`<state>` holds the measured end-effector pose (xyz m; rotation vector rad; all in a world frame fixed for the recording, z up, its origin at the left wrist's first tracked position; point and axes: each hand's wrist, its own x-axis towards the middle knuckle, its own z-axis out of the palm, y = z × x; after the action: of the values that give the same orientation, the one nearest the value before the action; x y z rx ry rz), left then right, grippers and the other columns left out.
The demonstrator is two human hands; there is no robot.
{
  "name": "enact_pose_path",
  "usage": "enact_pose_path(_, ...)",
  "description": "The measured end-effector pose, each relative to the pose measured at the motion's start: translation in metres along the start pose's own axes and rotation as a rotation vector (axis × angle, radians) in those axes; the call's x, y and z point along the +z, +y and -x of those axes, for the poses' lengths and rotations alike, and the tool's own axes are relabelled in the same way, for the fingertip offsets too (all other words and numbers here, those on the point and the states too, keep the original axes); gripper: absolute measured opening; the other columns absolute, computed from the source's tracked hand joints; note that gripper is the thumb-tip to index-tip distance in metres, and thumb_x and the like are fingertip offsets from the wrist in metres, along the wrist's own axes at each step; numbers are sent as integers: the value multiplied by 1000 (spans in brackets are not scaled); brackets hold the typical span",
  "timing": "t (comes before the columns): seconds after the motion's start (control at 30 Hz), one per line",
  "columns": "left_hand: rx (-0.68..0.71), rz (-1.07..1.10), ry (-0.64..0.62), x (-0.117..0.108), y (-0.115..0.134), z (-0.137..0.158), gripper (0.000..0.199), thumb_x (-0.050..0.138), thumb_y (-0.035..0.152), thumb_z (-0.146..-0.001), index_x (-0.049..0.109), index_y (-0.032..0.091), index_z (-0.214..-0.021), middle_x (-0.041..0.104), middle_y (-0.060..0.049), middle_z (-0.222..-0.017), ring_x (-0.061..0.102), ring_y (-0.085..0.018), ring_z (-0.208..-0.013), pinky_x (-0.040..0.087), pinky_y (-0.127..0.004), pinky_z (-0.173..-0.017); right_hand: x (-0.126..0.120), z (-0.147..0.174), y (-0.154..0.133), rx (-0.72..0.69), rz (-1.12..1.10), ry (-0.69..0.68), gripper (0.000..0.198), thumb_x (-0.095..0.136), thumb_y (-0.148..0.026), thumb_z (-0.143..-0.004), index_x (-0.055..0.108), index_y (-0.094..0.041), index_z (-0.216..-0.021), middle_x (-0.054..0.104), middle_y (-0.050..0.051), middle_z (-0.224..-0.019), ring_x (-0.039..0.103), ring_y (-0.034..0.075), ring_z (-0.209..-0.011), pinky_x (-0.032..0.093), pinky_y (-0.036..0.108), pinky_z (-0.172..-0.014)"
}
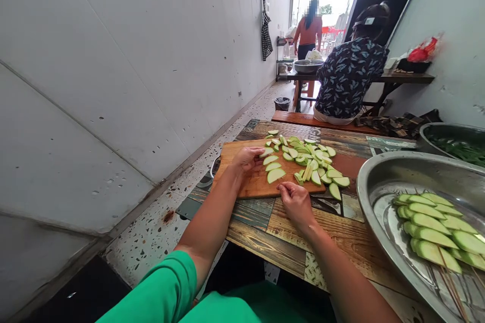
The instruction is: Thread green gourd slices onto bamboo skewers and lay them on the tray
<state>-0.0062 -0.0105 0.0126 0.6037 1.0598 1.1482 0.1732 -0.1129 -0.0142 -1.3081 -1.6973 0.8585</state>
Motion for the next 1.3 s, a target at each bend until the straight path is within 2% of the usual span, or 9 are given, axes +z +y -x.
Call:
enact_pose_path(0.13,-16,29,29,8,-4,0,8,58,5,-79,63,10,-80,66,-5,-69,62,-12,-57,53,-25,-60,0,-3,5,-1,-3,34,37,48,-45,-79,69,-14,-76,62,5,-59,54,17,-56,38,26,-52)
enact_pose_path(0.27,-10,94,-26,15,-4,3,10,58,21,-84,63,13,-83,67,-6,-74,64,-15,-64,54,-30,-68,-1,-5,8,-17,2,72,38,47,-45,-81,69,-14,-78,60,4,-56,53,17,-55,37,25,-51)
enact_pose_path(0.43,14,102,-56,19,-5,6,18,61,33,-83,60,14,-85,67,-7,-71,64,-15,-62,52,-29,-66,-4,-4,8,-62,17,175,38,46,-45,-84,69,-14,-82,57,2,-54,53,16,-55,38,24,-51)
enact_pose_path(0.57,208,-44,58,19,-12,4,25,62,38,-81,60,14,-77,59,-1,-55,50,-8,-42,40,-19,-48,-3,-5,10,-98,58,196,36,44,-43,-86,68,-16,-83,56,2,-54,52,16,-55,38,24,-51)
enact_pose_path(0.67,344,-192,104,20,-16,2,34,63,44,-78,57,14,-63,52,2,-45,40,-5,-36,29,-18,-41,-1,-6,14,-107,85,188,35,43,-43,-86,66,-17,-78,55,1,-54,51,15,-54,38,23,-52)
enact_pose_path(0.87,138,-209,-100,28,-23,10,33,67,45,-74,58,14,-71,58,-1,-54,48,-7,-41,35,-18,-42,3,-9,19,-126,108,282,40,40,-46,-87,64,-15,-79,56,1,-57,51,15,-56,39,23,-54)
enact_pose_path(0.97,98,-120,-180,35,-29,15,30,72,38,-71,58,12,-71,61,-3,-61,55,-8,-49,44,-19,-49,4,-9,18,-135,121,326,45,35,-48,-89,65,-14,-84,57,2,-58,53,16,-56,40,24,-53)
enact_pose_path(1.1,-56,31,-348,41,-34,21,27,76,30,-68,62,11,-82,67,-7,-75,64,-15,-61,52,-25,-57,5,-9,16,-155,118,310,45,37,-50,-88,66,-15,-83,59,3,-58,55,17,-59,42,24,-54)
enact_pose_path(1.3,-69,121,-276,49,-33,27,14,68,22,-76,62,11,-82,66,-7,-72,64,-17,-58,52,-28,-52,4,-7,11,-200,131,280,36,41,-40,-87,68,-16,-87,70,9,-83,64,21,-77,49,29,-70)
